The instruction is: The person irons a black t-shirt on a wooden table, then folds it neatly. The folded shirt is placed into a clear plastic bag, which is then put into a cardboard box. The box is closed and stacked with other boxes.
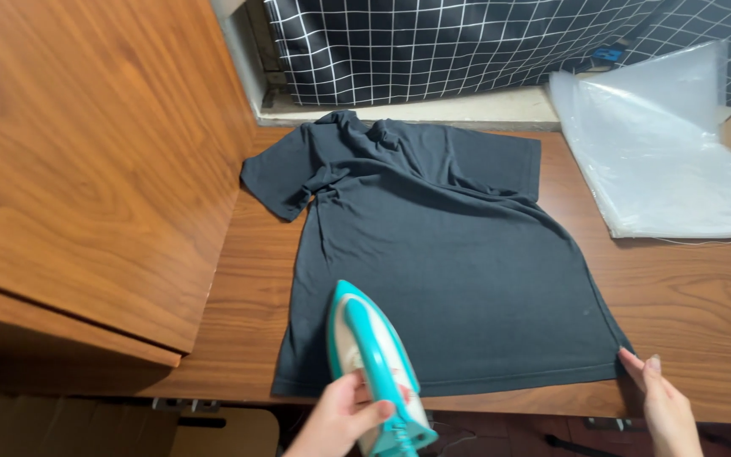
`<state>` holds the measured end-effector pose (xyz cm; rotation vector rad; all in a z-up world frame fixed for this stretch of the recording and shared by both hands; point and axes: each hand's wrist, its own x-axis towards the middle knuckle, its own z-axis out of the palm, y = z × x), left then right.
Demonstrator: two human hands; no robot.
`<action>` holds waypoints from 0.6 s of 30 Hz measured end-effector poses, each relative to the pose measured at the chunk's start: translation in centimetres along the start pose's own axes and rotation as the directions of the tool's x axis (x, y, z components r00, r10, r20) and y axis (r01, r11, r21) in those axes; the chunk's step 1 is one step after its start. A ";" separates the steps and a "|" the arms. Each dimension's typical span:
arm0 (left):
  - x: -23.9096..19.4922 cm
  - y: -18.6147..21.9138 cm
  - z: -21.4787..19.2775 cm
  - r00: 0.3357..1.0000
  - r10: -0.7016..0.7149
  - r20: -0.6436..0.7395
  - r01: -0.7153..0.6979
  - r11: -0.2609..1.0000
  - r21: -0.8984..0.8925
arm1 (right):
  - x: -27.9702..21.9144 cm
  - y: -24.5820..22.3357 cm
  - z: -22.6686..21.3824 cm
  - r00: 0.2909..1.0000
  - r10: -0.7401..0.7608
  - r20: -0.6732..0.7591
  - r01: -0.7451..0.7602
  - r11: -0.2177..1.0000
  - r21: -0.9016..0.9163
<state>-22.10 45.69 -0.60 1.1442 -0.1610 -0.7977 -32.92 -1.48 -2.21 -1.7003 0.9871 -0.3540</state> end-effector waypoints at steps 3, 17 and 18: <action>-2.7 -0.6 -4.5 0.996 0.014 -0.087 -0.009 0.999 0.051 | -0.1 0.1 -0.2 1.000 -0.030 0.010 0.030 1.000 -0.003; -6.4 3.4 -5.0 0.956 0.010 -0.292 -0.007 1.000 0.010 | -3.4 -1.3 1.6 0.990 -0.120 -0.078 0.110 0.987 -0.121; -5.9 2.8 -4.2 0.967 0.045 -0.253 -0.027 0.997 0.075 | -5.8 -3.1 2.8 0.984 -0.160 -0.076 0.152 0.984 -0.097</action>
